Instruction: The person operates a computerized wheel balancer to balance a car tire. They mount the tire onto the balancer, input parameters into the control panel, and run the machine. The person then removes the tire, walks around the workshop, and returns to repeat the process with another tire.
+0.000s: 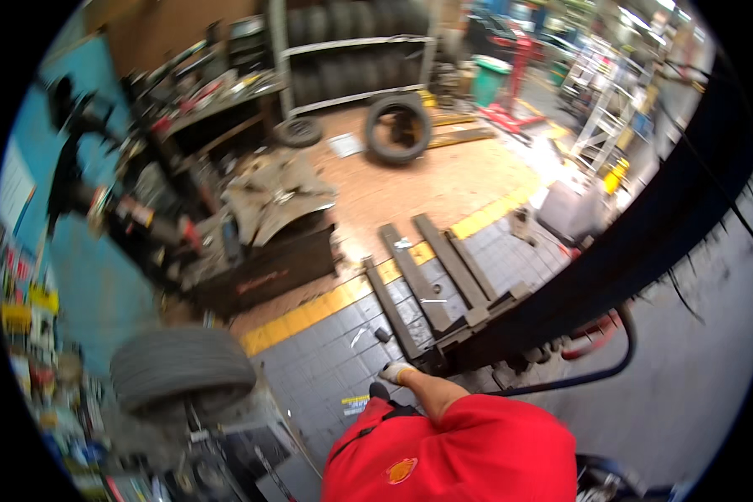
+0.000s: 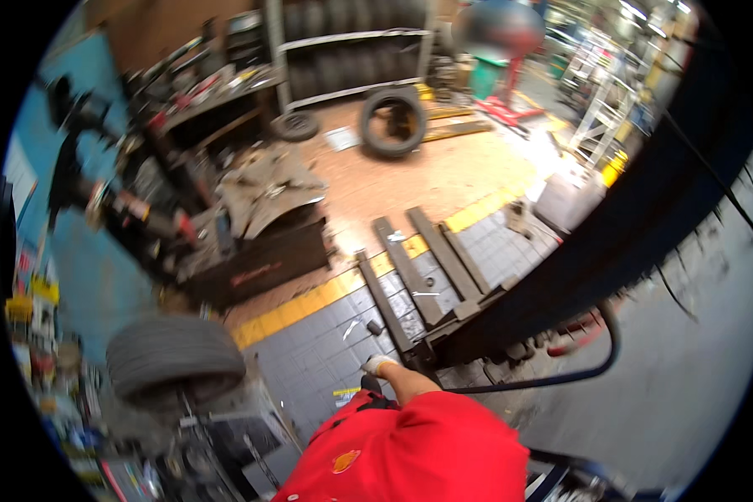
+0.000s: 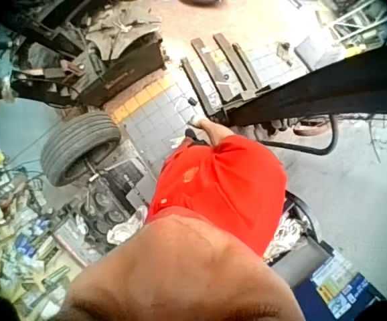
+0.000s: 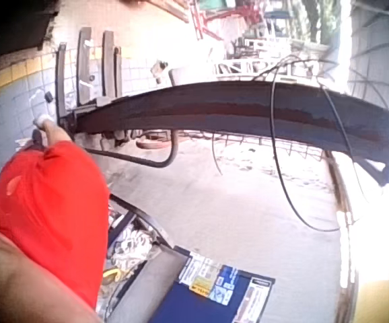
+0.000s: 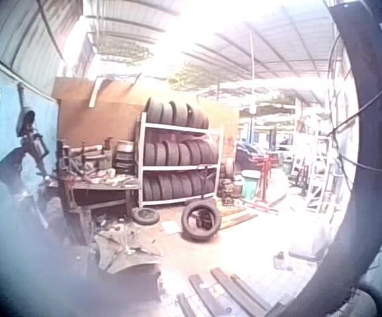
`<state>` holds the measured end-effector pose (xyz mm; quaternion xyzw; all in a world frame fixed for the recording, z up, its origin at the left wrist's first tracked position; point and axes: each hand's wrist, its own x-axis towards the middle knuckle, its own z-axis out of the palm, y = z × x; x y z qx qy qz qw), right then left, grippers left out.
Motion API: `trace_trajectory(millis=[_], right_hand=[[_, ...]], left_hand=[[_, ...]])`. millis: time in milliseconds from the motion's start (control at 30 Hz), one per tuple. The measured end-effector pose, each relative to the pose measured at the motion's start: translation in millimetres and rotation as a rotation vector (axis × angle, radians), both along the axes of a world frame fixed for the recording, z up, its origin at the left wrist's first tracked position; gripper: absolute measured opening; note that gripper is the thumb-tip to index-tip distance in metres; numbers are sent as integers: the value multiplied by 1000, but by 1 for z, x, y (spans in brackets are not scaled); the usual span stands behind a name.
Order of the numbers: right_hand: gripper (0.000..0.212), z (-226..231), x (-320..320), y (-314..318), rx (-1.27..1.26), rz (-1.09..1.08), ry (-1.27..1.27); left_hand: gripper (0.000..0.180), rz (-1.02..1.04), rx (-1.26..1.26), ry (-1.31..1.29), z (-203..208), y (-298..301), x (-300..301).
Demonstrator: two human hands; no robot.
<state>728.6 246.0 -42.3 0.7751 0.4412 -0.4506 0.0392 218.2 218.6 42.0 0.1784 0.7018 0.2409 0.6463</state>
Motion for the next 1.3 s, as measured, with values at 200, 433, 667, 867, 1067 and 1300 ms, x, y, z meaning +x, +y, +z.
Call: trace_trajectory(millis=[200,433,667,867,1067,1300], right_hand=[[44,-36,29,-50,33,-328,249],[34,-103,61,-46,-21,-309,282],[49,-136,108,-51,58,95,116],[63,-32,78,-29,44,-303,150],[65,-26,114,-18,-4,-335,102],[60,-69,164,-2,148,-274,99]], left_hand=[[40,445,-200,-301,19,-256,-90],[25,183,-286,21,-27,-217,-92],[17,5,-252,7,-28,-196,-98],[23,-64,-269,-133,-29,-149,-91],[60,-814,251,691,82,8,51],[48,-172,1493,1529,295,201,143]])
